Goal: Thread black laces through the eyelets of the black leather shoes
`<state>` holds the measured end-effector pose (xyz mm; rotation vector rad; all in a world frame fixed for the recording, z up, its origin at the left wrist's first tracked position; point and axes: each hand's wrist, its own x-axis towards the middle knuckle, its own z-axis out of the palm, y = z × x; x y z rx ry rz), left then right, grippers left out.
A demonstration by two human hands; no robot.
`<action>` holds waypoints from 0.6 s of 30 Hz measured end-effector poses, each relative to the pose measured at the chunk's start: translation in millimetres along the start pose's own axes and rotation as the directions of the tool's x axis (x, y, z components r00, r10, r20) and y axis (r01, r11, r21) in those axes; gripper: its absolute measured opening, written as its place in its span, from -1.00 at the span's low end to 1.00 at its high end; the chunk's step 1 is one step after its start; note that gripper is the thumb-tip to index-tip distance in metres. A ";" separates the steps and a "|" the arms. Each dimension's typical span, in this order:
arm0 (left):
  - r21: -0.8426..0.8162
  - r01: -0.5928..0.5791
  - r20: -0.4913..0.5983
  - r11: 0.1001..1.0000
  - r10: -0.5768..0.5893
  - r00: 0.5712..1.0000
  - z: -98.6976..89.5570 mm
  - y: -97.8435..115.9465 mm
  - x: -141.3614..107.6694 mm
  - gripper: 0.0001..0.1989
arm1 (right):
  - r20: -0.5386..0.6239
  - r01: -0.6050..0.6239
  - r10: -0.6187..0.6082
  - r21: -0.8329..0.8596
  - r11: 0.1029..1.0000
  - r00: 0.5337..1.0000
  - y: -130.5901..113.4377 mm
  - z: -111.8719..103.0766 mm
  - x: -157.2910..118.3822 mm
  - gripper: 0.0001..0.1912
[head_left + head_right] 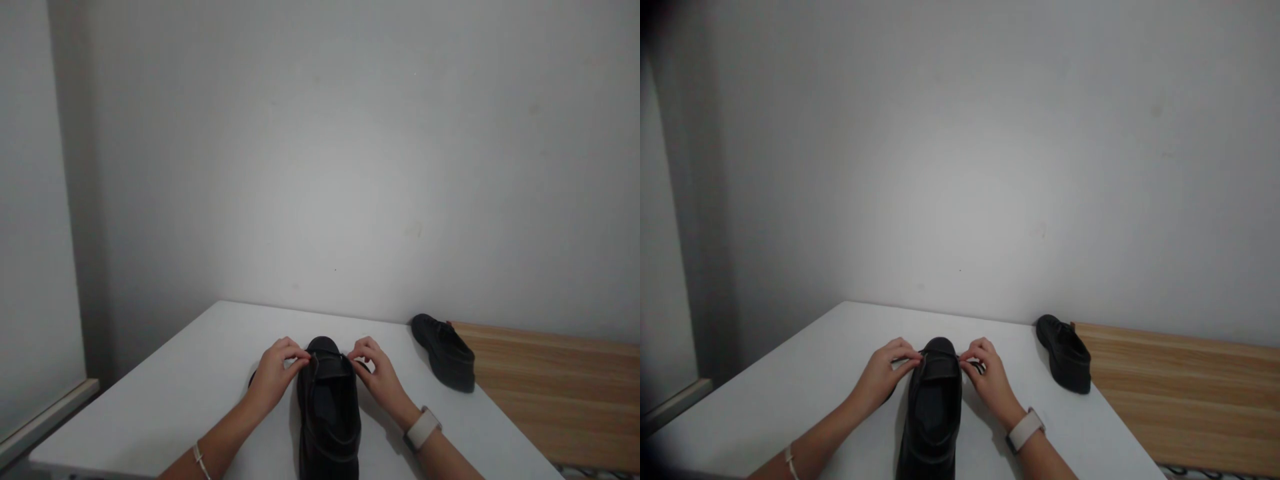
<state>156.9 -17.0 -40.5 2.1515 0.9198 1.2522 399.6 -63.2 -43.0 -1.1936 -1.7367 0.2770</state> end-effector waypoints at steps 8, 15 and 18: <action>0.088 0.060 0.042 0.994 -0.064 0.997 -1.9 11.5 1.7 -0.84 | 0.015 -0.028 0.029 -0.058 0.998 0.999 -18.2 3.6 -5.0 -0.80; 0.000 0.148 0.138 0.989 -0.146 0.980 -6.2 26.0 7.5 -0.75 | 0.065 -0.125 0.125 -0.007 0.992 0.990 -44.0 -4.0 -5.5 -0.60; 0.143 0.124 0.166 0.982 -0.147 0.975 -10.5 44.7 18.0 -0.56 | 0.185 -0.133 0.145 -0.074 0.988 0.972 -63.7 -10.7 3.3 -0.57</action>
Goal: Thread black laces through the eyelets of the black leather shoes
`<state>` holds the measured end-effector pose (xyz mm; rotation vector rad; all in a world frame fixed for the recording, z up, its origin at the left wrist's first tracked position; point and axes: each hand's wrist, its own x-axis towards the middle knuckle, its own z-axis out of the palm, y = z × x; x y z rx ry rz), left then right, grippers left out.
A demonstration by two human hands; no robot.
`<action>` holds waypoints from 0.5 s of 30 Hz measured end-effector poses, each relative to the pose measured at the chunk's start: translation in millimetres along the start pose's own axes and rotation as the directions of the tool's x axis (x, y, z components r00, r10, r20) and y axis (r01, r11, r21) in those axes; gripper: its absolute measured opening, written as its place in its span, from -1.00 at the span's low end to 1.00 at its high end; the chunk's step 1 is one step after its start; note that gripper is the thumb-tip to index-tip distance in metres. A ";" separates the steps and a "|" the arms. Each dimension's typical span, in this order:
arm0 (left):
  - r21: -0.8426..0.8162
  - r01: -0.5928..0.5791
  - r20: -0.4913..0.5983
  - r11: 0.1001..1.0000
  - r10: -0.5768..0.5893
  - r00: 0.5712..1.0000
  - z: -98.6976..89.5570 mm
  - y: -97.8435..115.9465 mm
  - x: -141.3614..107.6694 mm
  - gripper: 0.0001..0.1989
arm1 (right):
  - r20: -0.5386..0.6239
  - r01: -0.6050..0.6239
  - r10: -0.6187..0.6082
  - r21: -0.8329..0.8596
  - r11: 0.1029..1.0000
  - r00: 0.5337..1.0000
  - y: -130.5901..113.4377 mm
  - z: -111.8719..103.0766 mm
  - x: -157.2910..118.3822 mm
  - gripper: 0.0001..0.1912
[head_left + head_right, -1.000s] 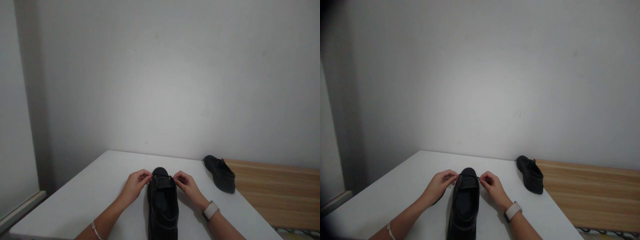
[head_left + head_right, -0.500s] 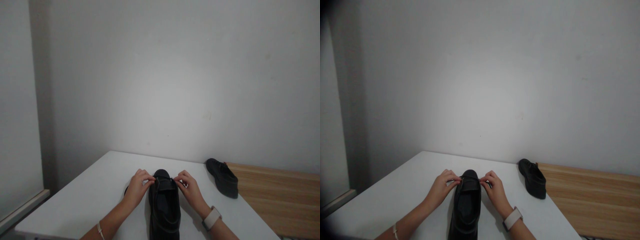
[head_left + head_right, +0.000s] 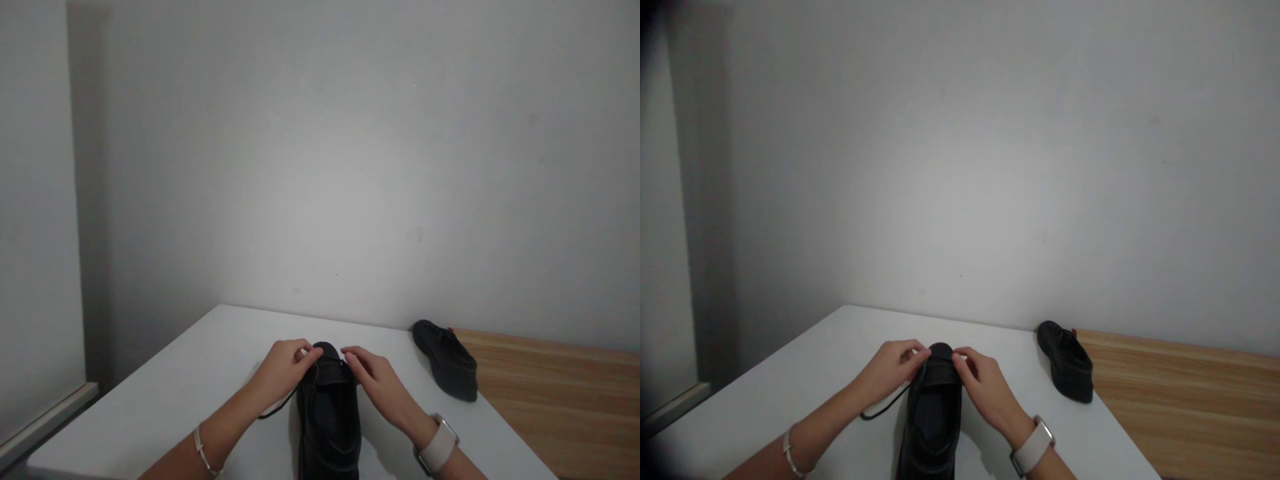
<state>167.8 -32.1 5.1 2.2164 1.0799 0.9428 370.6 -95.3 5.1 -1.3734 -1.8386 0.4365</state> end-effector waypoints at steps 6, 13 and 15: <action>0.445 -0.118 0.265 0.888 -0.005 0.964 -12.5 34.6 26.9 -0.69 | 0.127 0.065 0.000 -0.509 0.858 0.992 -21.6 0.7 21.5 -0.75; 0.584 -0.197 0.382 0.787 -0.052 0.923 -5.9 43.9 46.5 -0.80 | 0.178 0.047 0.102 -0.681 0.731 0.979 -29.4 10.5 31.9 -0.73; 0.596 -0.202 0.371 0.778 -0.044 0.927 -3.2 42.8 46.6 -0.79 | 0.165 0.036 0.106 -0.682 0.731 0.981 -31.6 10.5 30.7 -0.72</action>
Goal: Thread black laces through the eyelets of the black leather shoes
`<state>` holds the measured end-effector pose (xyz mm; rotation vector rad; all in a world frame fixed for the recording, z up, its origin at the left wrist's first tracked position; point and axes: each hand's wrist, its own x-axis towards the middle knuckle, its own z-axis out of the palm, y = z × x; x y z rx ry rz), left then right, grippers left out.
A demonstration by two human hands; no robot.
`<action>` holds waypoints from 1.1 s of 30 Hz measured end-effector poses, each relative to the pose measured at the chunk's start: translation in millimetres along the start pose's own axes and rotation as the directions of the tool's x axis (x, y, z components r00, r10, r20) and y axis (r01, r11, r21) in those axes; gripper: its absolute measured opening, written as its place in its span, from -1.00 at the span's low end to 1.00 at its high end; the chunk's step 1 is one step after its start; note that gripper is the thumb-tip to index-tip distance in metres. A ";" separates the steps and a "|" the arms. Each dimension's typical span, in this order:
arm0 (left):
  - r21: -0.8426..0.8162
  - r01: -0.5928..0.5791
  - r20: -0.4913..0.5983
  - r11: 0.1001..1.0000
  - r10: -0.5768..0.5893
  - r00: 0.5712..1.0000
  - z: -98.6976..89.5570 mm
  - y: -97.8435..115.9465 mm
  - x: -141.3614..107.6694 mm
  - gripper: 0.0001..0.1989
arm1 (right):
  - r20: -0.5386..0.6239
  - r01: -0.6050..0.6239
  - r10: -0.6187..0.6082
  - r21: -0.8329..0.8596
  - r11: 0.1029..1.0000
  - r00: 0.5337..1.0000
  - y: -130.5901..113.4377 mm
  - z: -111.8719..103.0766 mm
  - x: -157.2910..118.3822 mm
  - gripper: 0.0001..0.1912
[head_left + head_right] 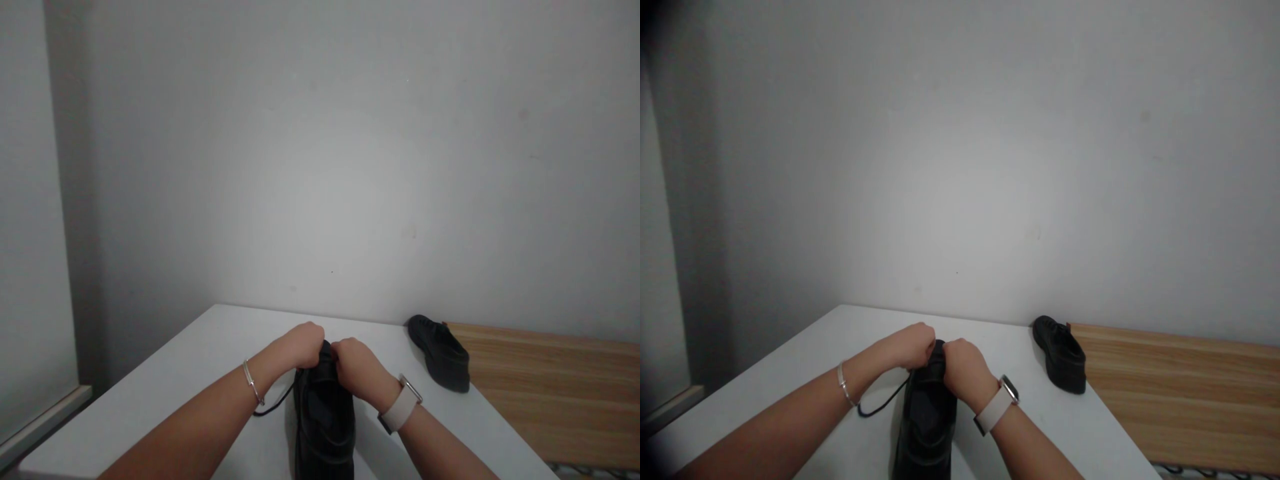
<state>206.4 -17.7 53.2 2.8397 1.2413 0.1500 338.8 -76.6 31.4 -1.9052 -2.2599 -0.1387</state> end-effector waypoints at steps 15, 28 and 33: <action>-0.638 -0.157 -0.337 0.754 -0.090 0.937 4.4 1.9 -6.5 -0.85 | -0.311 0.185 0.227 0.875 0.447 0.923 16.9 16.9 6.0 -0.84; -0.930 -0.247 -0.300 0.271 -0.173 0.938 21.3 -2.5 -7.0 -0.81 | -0.307 0.204 0.226 0.899 0.387 0.924 9.9 14.8 5.6 -0.77; -0.817 -0.138 -0.276 0.560 -0.170 0.946 35.7 -26.7 4.8 -0.92 | -0.339 0.205 0.227 0.863 0.462 0.913 9.4 9.6 2.3 -0.84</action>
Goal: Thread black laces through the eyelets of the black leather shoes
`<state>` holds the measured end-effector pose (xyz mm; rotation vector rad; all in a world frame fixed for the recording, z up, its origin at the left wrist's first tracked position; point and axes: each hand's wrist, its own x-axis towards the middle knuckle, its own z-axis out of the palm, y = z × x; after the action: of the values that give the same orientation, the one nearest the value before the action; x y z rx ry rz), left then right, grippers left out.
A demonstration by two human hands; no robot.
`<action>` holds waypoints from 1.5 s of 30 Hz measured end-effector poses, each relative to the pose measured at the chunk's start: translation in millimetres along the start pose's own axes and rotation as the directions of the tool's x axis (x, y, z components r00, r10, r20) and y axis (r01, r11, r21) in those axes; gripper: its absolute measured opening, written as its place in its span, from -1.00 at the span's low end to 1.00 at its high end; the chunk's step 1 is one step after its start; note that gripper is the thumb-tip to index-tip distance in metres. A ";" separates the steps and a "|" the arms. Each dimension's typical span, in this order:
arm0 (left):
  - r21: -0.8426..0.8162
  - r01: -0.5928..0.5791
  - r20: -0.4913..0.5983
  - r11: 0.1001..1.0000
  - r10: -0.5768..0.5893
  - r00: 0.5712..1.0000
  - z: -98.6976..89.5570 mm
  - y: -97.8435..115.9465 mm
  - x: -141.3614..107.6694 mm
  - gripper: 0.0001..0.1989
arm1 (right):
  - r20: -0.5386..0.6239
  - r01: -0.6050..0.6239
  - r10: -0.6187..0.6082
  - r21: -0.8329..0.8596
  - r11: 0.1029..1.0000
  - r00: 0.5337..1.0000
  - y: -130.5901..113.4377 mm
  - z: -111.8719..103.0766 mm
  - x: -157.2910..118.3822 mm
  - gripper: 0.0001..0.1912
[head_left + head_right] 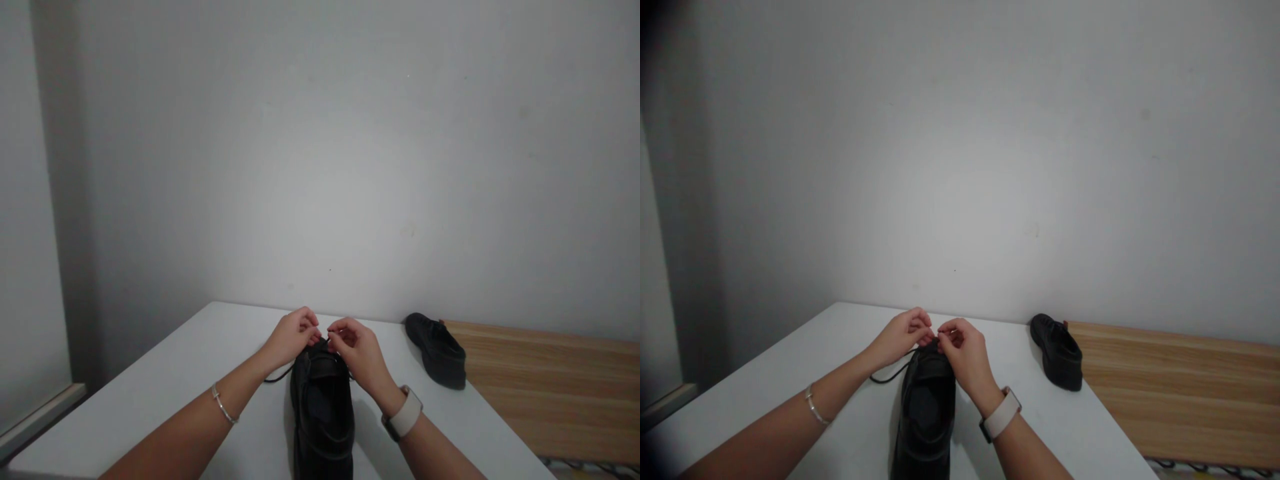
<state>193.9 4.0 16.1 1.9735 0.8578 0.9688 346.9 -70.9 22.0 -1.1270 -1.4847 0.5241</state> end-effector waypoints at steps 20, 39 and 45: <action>-0.045 0.082 0.142 0.996 -0.075 0.987 -22.0 8.8 36.0 -0.78 | -0.210 0.415 -0.423 -0.080 0.906 0.882 -120.4 -49.3 34.2 -0.93; -0.077 0.019 0.290 0.997 0.004 0.957 15.4 -6.3 -21.6 -0.44 | -0.281 0.687 -0.674 -0.062 0.724 0.684 -174.0 -32.3 45.4 -0.96; -0.017 -0.089 0.244 0.996 0.091 0.966 24.0 -11.2 -16.6 -0.47 | -0.305 0.750 -0.733 -0.083 0.657 0.608 -194.0 -27.3 24.1 -0.93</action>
<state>203.5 -12.0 -9.0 2.0888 0.6313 0.7560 306.2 -142.8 201.3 -0.4183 -1.4830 -0.2068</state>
